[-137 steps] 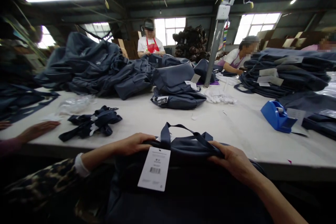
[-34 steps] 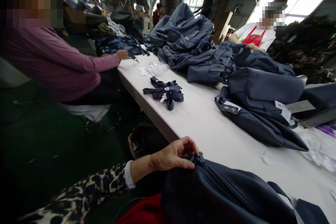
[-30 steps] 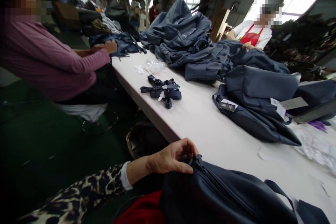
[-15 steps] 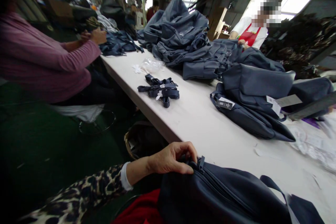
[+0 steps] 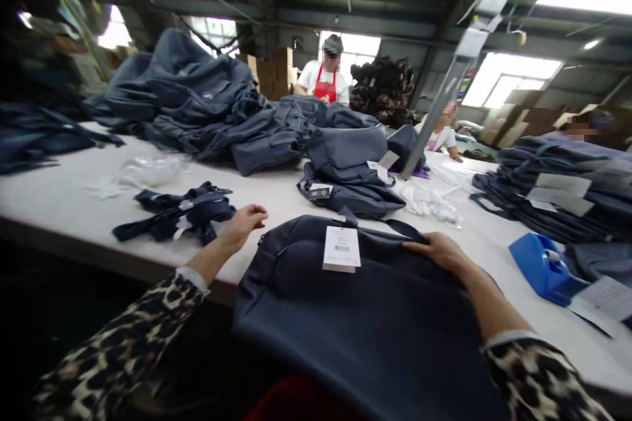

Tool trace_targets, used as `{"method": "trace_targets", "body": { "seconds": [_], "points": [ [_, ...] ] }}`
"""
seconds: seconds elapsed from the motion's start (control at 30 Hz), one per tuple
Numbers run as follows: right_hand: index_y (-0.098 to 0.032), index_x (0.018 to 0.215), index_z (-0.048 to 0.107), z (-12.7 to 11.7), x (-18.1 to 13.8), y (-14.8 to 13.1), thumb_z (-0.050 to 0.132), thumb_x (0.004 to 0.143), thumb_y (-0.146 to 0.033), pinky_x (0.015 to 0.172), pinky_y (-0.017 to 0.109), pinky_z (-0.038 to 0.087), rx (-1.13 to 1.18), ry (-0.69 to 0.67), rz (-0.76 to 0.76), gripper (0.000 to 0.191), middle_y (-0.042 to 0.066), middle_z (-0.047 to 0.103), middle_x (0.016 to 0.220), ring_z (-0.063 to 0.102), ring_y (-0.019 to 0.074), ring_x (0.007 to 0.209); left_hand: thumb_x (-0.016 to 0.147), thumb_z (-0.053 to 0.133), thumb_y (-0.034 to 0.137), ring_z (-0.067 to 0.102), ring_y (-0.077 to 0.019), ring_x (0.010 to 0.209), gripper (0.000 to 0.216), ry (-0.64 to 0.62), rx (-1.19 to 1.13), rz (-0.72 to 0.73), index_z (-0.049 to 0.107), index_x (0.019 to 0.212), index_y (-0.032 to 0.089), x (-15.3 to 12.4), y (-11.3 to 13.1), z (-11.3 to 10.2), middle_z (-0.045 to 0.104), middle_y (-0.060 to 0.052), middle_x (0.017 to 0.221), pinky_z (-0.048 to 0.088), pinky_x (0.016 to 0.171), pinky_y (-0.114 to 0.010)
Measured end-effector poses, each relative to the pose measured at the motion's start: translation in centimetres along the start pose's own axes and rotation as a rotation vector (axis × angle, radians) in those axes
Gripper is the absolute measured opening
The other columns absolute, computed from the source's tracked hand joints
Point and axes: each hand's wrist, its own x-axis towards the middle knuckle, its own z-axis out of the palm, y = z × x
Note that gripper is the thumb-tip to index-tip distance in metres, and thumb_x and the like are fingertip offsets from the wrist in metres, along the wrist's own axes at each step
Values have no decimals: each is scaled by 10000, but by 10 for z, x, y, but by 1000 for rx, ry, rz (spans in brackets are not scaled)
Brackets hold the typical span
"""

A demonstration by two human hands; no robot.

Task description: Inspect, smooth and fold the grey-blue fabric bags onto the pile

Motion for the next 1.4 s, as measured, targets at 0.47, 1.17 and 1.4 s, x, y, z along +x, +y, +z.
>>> {"method": "trace_targets", "body": {
  "seconds": [0.47, 1.17, 1.4],
  "points": [
    [-177, 680, 651, 1, 104, -3, 691, 608, -757, 619, 322, 470, -16, -57, -27, 585, 71, 670, 728, 634, 255, 754, 927, 524, 544, 193, -336, 1476, 636, -1015, 1183, 694, 427, 1448, 193, -25, 15, 173, 264, -181, 1581, 147, 1167, -577],
    [-113, 1118, 679, -11, 214, -10, 684, 663, -751, 879, 403, 481, -180, -176, -75, 784, 139, 673, 1084, 620, 328, 1026, 882, 653, 286, 657, -196, 842, 101, -1316, 1308, 556, 584, 920, 223, -46, 60, 174, 682, -5, 904, 396, 683, -258],
    [-184, 1278, 592, -47, 187, -21, 663, 753, -657, 903, 347, 454, -177, -146, -246, 710, 106, 645, 1217, 600, 291, 1096, 893, 624, 325, 627, -179, 788, 120, -1306, 1308, 530, 634, 934, 213, 0, 49, 192, 666, -3, 843, 357, 648, -240]
  ]
}}
